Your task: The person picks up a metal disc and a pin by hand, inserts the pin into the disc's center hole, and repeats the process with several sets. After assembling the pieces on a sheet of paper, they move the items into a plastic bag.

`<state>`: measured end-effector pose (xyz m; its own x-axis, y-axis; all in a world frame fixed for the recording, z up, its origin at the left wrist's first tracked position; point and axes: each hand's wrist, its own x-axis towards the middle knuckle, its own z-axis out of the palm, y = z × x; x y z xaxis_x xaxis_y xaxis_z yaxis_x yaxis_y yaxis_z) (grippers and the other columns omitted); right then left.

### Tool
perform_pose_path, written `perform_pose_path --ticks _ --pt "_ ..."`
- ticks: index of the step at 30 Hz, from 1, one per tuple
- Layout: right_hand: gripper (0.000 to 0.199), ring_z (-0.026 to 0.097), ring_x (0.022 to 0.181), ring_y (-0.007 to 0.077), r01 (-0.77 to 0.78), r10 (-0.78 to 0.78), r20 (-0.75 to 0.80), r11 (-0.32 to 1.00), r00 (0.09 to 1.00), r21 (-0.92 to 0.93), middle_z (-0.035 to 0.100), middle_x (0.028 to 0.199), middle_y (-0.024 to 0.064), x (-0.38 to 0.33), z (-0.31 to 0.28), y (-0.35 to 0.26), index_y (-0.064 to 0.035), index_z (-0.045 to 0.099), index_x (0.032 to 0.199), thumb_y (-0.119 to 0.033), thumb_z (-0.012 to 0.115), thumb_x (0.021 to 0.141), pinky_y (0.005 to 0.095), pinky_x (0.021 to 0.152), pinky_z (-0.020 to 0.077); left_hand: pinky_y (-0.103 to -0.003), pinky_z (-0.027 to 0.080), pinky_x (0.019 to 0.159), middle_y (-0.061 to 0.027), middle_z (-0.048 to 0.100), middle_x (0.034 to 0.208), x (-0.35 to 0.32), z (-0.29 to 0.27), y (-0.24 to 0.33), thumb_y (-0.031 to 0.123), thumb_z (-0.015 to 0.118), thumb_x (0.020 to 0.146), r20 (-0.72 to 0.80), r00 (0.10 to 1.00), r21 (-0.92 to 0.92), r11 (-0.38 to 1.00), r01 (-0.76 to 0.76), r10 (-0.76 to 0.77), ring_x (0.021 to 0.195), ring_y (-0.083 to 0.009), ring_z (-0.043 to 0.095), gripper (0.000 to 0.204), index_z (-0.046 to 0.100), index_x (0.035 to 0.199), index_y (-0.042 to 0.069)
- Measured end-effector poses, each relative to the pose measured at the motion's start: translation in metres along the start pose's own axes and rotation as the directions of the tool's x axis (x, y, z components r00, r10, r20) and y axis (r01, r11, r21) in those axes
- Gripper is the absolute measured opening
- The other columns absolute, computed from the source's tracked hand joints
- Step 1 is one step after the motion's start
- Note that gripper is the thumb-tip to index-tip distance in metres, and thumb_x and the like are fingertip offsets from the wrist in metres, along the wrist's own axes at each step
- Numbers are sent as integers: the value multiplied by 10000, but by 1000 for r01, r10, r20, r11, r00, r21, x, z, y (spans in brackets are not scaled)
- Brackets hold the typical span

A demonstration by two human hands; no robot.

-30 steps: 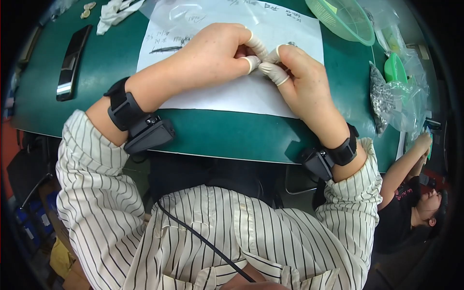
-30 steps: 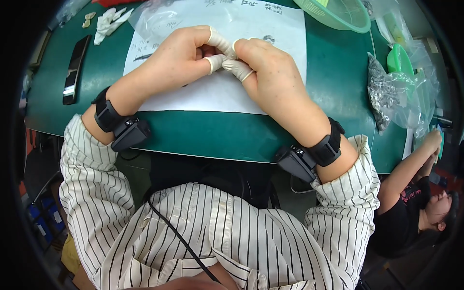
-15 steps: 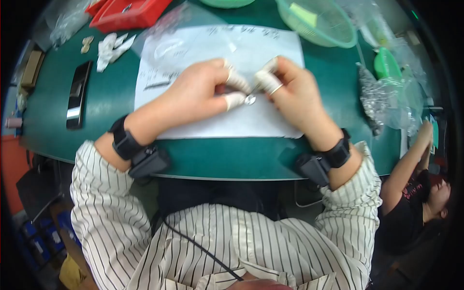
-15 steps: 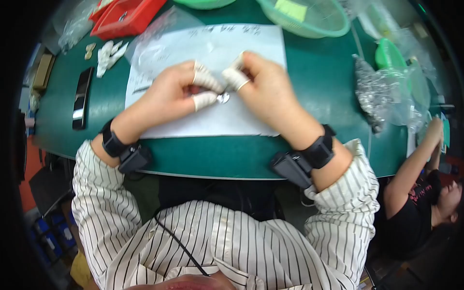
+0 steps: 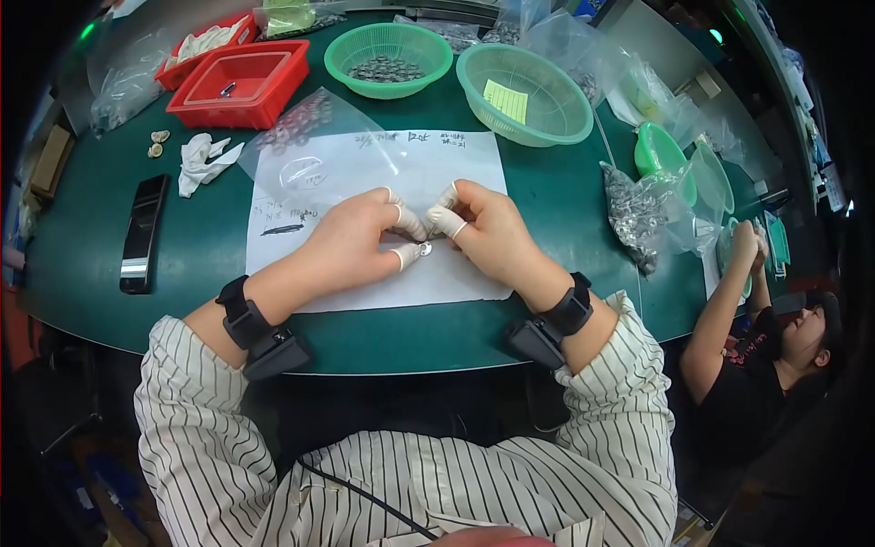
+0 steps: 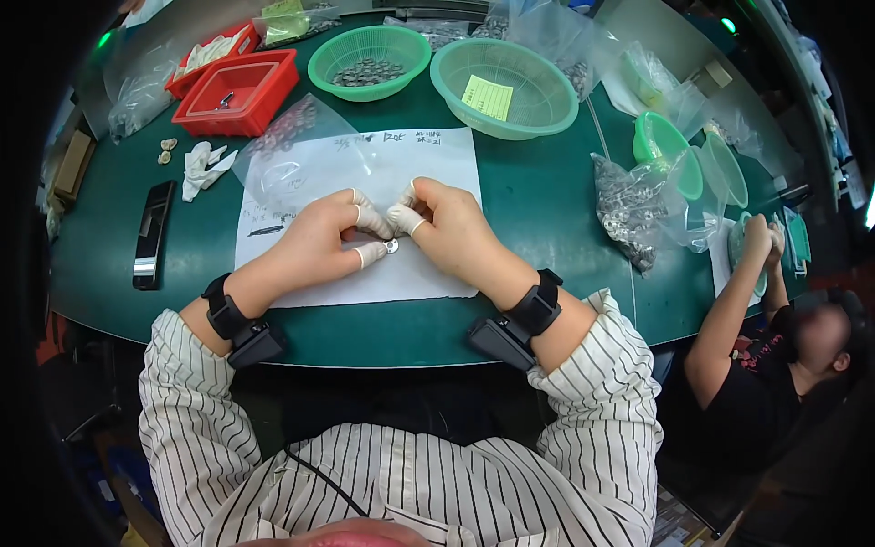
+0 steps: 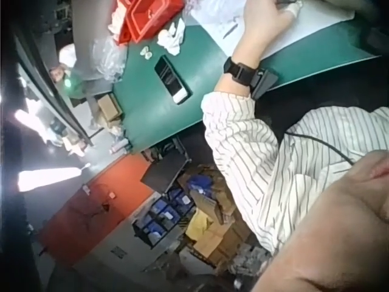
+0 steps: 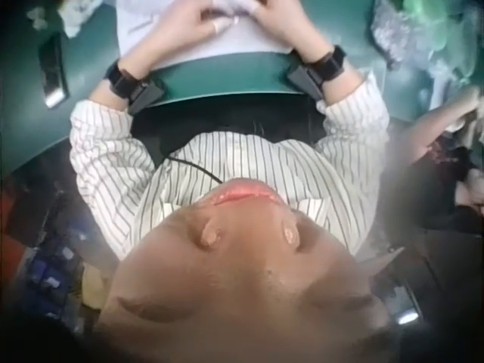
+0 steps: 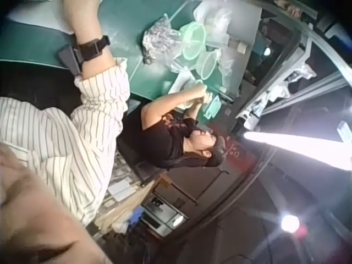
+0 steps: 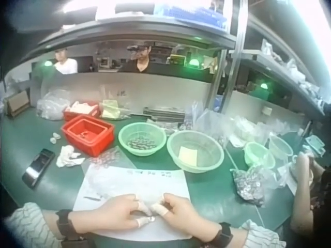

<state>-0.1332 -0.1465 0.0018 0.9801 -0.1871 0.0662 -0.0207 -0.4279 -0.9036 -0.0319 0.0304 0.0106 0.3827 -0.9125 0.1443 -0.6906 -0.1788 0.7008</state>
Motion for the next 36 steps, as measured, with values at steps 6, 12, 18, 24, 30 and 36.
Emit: perform_pose_path --ticks 6,12,18,24,30,36 --pt "138 501 576 42 -32 32 7 999 999 22 579 697 -4 0 -1 2 -32 562 857 -154 619 887 199 490 404 -292 497 711 -80 597 854 3 -1 3 71 695 726 21 1000 6 1000 16 -16 783 -213 592 157 681 882 56" --pt "132 501 570 40 -22 21 22 999 1000 45 573 693 -10 -6 0 3 -39 562 861 -155 620 887 195 474 396 -292 480 671 -68 598 833 0 1 3 92 706 727 2 1000 2 1000 -1 1 767 -205 578 151 681 874 65" --pt "108 497 576 30 -24 21 31 994 999 106 571 696 -20 -4 2 -1 -56 571 865 -150 615 892 182 482 389 -328 468 666 -89 580 808 -3 4 -10 163 699 737 -46 999 5 1000 -22 23 753 -242 571 158 689 866 74" --pt "79 499 590 33 36 -33 34 995 999 -88 577 713 -23 -5 7 -7 -57 585 884 -129 617 889 172 507 390 -276 412 584 -39 546 777 -7 1 -13 90 713 732 -84 992 21 996 -88 89 664 -157 490 144 670 866 62" --pt "84 525 623 51 112 -111 17 973 994 -201 589 740 -11 -6 21 -9 -27 594 895 -95 638 872 184 551 419 -269 349 540 -21 511 764 -14 1 -18 65 717 711 -121 986 -14 993 -119 117 614 -130 405 170 664 873 59" --pt "116 555 630 88 408 -416 103 758 903 -508 597 710 30 -8 26 -10 -2 600 842 -81 683 823 214 560 441 -312 420 580 -88 571 743 -10 -25 0 88 655 751 45 998 3 999 38 -38 636 -206 519 149 669 886 27"
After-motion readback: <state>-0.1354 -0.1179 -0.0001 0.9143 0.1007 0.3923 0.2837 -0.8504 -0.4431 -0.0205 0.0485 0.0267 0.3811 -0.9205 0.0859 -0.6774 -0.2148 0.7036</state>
